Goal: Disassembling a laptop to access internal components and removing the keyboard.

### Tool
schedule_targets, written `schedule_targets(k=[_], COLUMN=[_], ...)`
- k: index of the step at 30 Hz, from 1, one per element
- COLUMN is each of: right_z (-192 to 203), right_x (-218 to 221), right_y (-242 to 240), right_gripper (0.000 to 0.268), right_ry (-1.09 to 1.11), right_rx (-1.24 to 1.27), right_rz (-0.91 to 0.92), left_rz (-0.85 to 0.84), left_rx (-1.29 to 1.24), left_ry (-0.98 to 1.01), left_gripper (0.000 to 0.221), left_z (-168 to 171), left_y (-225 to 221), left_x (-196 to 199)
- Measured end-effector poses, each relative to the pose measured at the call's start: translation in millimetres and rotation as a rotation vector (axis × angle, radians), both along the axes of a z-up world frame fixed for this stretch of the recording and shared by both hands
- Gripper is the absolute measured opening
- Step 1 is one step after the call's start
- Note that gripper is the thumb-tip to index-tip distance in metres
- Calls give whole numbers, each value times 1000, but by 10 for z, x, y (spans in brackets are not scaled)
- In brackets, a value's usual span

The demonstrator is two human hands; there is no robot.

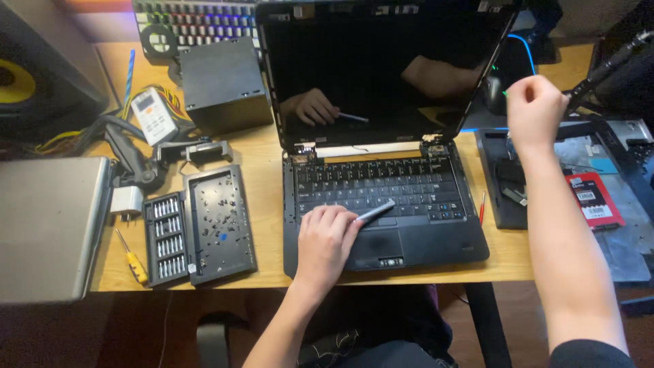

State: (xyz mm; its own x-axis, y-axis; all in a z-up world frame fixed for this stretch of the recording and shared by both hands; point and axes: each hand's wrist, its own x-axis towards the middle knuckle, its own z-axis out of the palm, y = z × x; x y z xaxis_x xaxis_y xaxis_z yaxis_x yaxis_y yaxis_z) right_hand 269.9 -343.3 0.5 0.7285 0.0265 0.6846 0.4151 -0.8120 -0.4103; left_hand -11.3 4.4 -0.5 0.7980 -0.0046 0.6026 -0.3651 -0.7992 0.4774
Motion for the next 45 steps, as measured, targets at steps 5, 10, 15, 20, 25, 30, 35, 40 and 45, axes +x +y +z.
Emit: schedule_targets(k=[5, 10, 15, 20, 25, 30, 35, 40, 45], right_z=[-550, -1017, -990, -1170, -1103, -1129, -1132, -1102, -1166], right_x=[758, 1361, 1299, 1324, 1266, 1292, 1313, 1283, 1334], right_y=[-338, -559, -412, -512, -472, -486, -490, -445, -492], right_gripper=[25, 55, 52, 45, 45, 44, 41, 39, 33], right_ry=[-54, 30, 239, 161, 172, 150, 161, 139, 149], right_rx=[-184, -329, -319, -342, -329, -327, -328, -332, -342], right_rz=[-49, -3, -60, -57, -59, -44, -54, -70, -81], left_rz=[12, -32, -36, -30, -31, -29, -30, -30, -28], left_rx=[6, -12, -19, -17, -30, -37, -38, -46, -46], left_ry=[36, 52, 96, 96, 100, 102, 103, 103, 108], left_gripper=[11, 11, 11, 11, 11, 11, 11, 11, 11], left_z=[35, 80, 51, 46, 33, 32, 22, 55, 60], left_y=[15, 37, 40, 40, 48, 50, 46, 48, 44], left_x=[4, -13, -1, 5, -15, -23, -21, -32, -30])
